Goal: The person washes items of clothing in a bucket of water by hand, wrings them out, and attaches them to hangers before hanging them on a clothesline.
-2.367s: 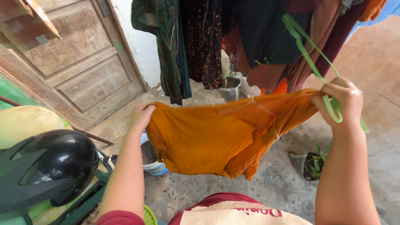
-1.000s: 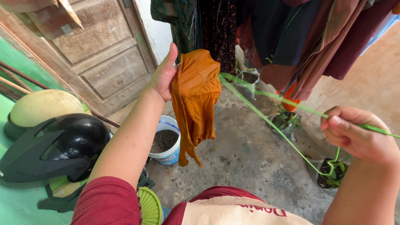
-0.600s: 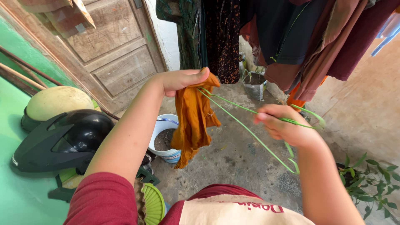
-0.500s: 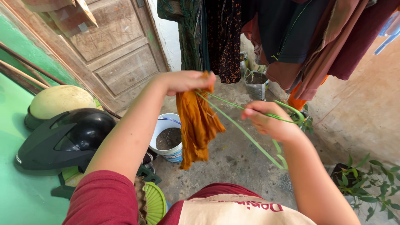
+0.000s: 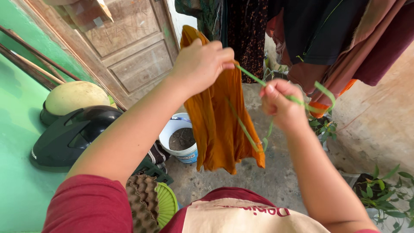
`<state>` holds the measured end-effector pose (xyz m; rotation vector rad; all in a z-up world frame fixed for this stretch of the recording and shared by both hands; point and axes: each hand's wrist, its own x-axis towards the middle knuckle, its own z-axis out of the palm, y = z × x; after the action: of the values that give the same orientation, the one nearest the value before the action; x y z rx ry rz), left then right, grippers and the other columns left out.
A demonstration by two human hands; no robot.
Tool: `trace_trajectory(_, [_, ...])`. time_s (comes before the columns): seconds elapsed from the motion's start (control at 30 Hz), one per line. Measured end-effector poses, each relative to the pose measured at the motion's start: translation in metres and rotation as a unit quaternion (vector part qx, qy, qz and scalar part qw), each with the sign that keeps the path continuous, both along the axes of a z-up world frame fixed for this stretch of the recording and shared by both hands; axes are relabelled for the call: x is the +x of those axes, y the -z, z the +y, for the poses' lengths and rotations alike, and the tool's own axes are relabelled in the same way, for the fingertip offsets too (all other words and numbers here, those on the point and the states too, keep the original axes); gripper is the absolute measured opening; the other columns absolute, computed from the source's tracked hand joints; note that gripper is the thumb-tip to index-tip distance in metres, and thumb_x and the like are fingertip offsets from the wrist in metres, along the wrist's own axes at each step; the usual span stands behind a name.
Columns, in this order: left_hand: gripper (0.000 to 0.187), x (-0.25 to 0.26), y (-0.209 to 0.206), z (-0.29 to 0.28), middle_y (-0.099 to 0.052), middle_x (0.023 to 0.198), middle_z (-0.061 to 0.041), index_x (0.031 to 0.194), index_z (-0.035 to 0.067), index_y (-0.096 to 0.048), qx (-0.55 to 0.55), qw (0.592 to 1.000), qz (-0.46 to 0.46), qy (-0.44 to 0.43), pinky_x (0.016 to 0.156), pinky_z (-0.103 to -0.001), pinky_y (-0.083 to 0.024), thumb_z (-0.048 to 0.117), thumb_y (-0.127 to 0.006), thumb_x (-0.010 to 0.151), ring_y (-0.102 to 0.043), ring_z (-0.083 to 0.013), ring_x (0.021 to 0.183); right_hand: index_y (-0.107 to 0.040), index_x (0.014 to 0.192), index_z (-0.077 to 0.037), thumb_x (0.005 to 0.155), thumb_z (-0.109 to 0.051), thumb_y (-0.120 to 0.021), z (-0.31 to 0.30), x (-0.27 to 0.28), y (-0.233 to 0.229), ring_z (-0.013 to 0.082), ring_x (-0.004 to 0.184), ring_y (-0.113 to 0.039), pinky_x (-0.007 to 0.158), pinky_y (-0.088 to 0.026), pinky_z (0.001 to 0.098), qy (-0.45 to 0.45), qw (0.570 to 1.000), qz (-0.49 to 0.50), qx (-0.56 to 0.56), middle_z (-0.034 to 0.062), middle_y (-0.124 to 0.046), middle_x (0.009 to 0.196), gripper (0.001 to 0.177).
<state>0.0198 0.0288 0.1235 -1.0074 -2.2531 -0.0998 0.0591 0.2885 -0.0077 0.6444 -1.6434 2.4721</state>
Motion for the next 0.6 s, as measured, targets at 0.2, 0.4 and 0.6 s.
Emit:
trace_trajectory(0.2, [0.022,-0.019,-0.015,-0.006,-0.065,0.086,-0.003,0.094,0.02,-0.069,0.11,0.992,0.05,-0.04,0.055,-0.044,-0.05,0.039,-0.066,0.103,-0.062,-0.0315,0.076,-0.056,0.098,-0.006,0.096,-0.014,-0.068,0.078,-0.037,0.067,0.0132,0.079,-0.059,0.074,-0.049,0.03,0.087,0.976,-0.032,-0.197,0.001,-0.061,0.089,0.014])
trace_trajectory(0.4, [0.021,-0.034,-0.025,-0.01,-0.063,0.086,-0.004,0.095,0.018,-0.067,0.16,0.982,0.1,-0.028,0.059,-0.047,-0.051,0.038,-0.066,0.103,-0.061,-0.0345,0.077,-0.069,0.127,0.006,0.095,-0.005,-0.064,0.024,-0.006,0.164,0.0361,0.107,-0.073,0.095,-0.06,0.0491,-0.353,0.914,-0.176,0.093,0.0258,-0.073,0.118,0.034])
trace_trajectory(0.6, [0.025,-0.039,-0.037,-0.022,-0.063,0.089,-0.005,0.097,0.016,-0.065,0.184,0.978,0.1,0.026,0.066,-0.048,-0.052,0.038,-0.064,0.108,-0.063,-0.0329,0.082,-0.062,0.137,-0.014,0.093,-0.018,-0.064,-0.068,-0.008,0.109,0.0195,0.129,-0.062,0.098,-0.057,0.0398,-0.113,0.963,-0.17,0.174,0.0082,-0.06,0.146,0.044])
